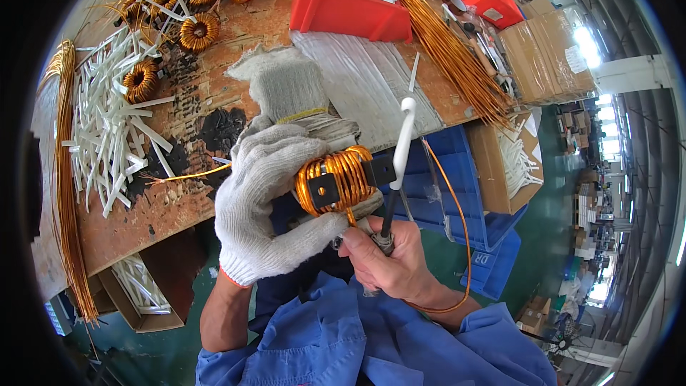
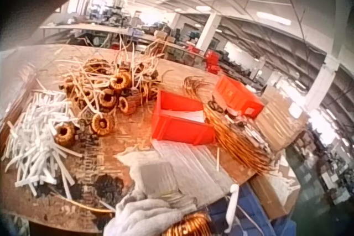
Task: Manually wrapping and insulating copper wire induction transformers/coils on a workbench.
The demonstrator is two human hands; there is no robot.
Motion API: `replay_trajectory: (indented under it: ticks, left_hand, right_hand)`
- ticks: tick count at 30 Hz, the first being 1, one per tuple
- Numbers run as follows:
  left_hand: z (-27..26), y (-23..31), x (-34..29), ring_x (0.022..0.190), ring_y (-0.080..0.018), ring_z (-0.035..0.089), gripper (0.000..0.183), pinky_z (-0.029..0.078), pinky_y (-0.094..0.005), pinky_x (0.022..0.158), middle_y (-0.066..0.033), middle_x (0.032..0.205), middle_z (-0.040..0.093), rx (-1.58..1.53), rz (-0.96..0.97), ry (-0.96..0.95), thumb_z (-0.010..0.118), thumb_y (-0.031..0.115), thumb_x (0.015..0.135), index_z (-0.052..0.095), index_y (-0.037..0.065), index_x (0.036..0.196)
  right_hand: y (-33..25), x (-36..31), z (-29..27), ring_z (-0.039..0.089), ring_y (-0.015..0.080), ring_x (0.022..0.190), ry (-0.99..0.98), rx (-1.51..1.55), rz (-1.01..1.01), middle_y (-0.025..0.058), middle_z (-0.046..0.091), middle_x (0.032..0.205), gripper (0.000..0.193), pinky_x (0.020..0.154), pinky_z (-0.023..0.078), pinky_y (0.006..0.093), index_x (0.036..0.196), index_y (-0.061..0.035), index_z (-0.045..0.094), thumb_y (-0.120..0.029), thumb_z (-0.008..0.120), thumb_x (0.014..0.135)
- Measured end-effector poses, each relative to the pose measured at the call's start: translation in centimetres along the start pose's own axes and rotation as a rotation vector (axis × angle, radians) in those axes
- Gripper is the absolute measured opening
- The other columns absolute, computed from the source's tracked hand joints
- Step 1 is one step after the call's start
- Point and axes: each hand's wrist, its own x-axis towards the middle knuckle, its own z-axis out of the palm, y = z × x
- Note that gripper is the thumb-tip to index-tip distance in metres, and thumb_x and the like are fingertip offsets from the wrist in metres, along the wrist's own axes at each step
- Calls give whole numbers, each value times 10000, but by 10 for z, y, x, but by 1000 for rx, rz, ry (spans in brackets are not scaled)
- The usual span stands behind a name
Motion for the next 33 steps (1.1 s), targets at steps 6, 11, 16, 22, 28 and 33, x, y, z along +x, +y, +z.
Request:
replay_trajectory:
  ticks: [6, 11, 16, 22, 28, 33]
  left_hand:
    - [-1, -1, 2, 1274, -352, 613, 667, 429, -491, 1099, -122, 1283, 684, 44, 41, -28, 890, 323, 741, 684, 81, 1328]
    - [-5, -3, 1, 1295, -357, 594, 452, 406, -509, 1119, -132, 1314, 666, 135, 58, -63, 732, 275, 916, 678, 72, 1316]
    - [-5, 15, 10, 1197, -387, 606, 275, 420, -530, 1073, -152, 1202, 658, 145, -30, -85, 635, 146, 911, 692, 60, 1166]
    - [-6, 18, 16, 1146, -421, 584, 222, 419, -530, 1062, -188, 1177, 641, 74, -177, -122, 542, 178, 964, 681, 28, 1049]
    - [-14, 2, 12, 1159, -394, 628, 334, 459, -453, 1064, -168, 1175, 700, -254, -230, -118, 567, 288, 1072, 723, 25, 1208]
    - [-24, -1, 0, 1353, -309, 554, 641, 430, -420, 1156, -160, 1397, 631, -147, -84, -222, 866, 324, 864, 666, 32, 1398]
  right_hand:
    - [8, -8, 10, 435, 86, 416, -11, 55, 35, 6, 454, 538, 333, 397, 363, 296, 809, 15, 574, -125, 542, 1110]
    - [5, -5, 3, 431, 91, 411, -59, 49, 64, 6, 442, 531, 334, 394, 371, 306, 821, 27, 594, -135, 547, 1109]
    - [12, -7, 7, 428, 97, 404, -56, 70, 42, 6, 438, 528, 345, 387, 374, 312, 820, 26, 594, -149, 542, 1113]
    - [6, -11, 24, 387, 81, 400, -23, 129, 49, -19, 387, 530, 338, 378, 357, 306, 851, -2, 567, -184, 515, 1132]
    - [3, -14, 22, 398, 56, 389, 3, 217, 62, -41, 421, 524, 360, 363, 355, 278, 859, -6, 613, -261, 595, 1113]
    - [11, -10, 13, 378, 52, 382, -44, 254, 59, -46, 402, 518, 355, 354, 351, 283, 872, -2, 611, -257, 587, 1117]
